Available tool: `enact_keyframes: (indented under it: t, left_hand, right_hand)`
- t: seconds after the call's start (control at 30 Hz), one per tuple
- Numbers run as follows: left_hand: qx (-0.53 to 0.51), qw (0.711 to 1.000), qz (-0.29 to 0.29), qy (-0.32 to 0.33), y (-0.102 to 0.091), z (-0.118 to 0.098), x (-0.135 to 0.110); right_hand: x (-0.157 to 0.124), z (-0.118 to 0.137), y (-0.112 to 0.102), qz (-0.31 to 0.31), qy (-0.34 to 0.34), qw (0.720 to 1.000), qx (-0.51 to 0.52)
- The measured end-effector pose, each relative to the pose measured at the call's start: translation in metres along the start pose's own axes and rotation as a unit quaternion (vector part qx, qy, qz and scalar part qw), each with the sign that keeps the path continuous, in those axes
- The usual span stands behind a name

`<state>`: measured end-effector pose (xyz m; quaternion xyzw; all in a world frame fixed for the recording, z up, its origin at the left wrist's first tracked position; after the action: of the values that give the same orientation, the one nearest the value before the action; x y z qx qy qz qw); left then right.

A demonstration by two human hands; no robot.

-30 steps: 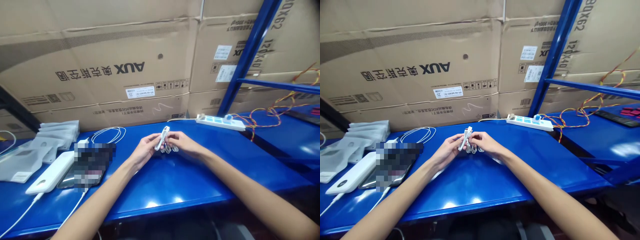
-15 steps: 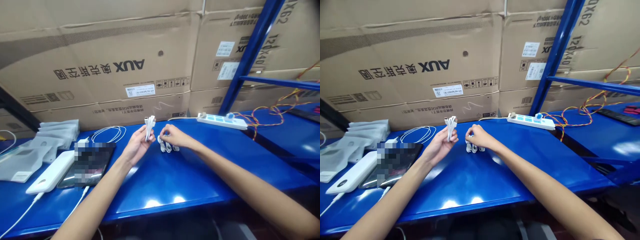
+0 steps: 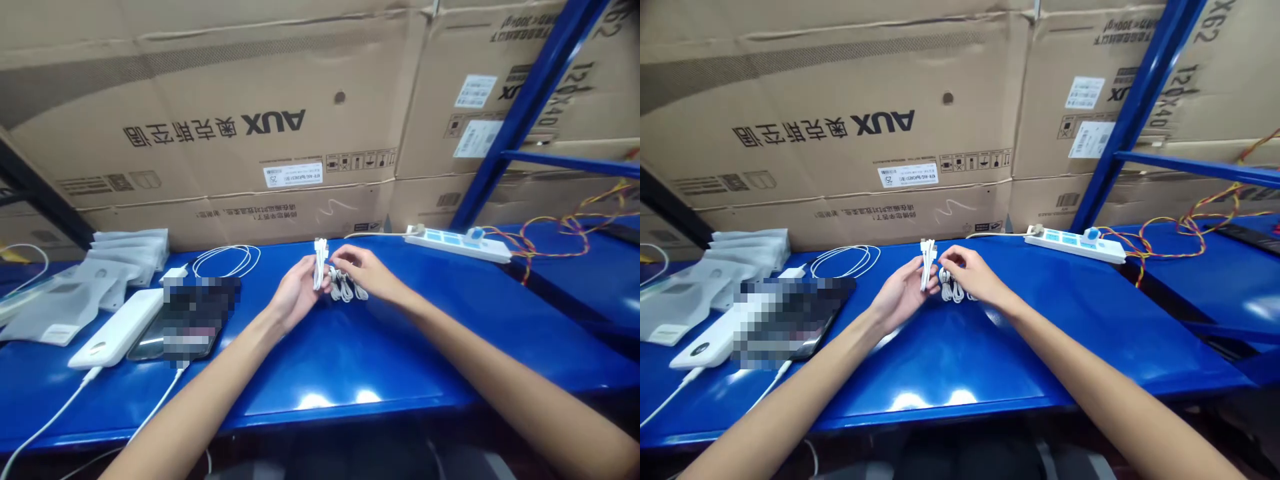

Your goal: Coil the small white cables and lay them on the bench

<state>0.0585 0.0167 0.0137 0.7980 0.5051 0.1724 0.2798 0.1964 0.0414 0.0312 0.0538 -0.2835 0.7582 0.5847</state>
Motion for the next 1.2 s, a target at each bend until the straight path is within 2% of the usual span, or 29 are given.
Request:
enact_keyframes:
  t: [0.13,0.37,0.47,0.6,0.73,0.87,1.03,1.2]
  left_hand:
    - [0.002,1.000,0.007,0.002,0.004,0.006,-0.001]
    - [0.083,0.996,-0.020,0.032,-0.004,0.016,0.002]
    - [0.079,0.996,-0.007,0.028,-0.004,0.019,0.005]
    - [0.096,0.995,-0.009,0.031,-0.004,0.016,0.005]
    - [0.090,0.995,-0.018,0.044,-0.004,0.012,0.005]
    - [0.084,0.994,-0.031,0.062,-0.004,0.002,0.005]
    - [0.062,0.994,-0.075,0.057,-0.014,-0.011,0.004]
    - [0.036,0.995,-0.078,0.055,-0.015,-0.016,0.004]
  right_hand:
    - [-0.010,0.007,0.009,-0.016,0.019,0.997,0.077]
    - [-0.014,-0.004,0.022,-0.038,0.080,0.986,0.140]
    - [-0.015,-0.009,0.017,-0.065,0.083,0.988,0.116]
    - [-0.013,-0.011,0.006,-0.121,0.045,0.991,0.015]
    - [-0.011,-0.006,0.003,-0.127,0.017,0.992,0.003]
    - [-0.012,-0.002,-0.007,-0.145,0.023,0.988,0.050]
    - [-0.014,-0.009,-0.018,-0.155,0.081,0.972,0.154]
    - [-0.016,-0.011,-0.012,-0.139,0.105,0.954,0.243]
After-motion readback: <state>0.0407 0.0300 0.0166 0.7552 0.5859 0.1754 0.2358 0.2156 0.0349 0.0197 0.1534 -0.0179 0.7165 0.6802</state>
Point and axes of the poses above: each hand's wrist, its own x-axis towards the middle knuckle, its own y-axis out of the palm, z = x × y, the point moved 6 cm from there along x, towards the middle knuckle, and after that the axes turned 2 degrees about -y, right-handed, at the moved point
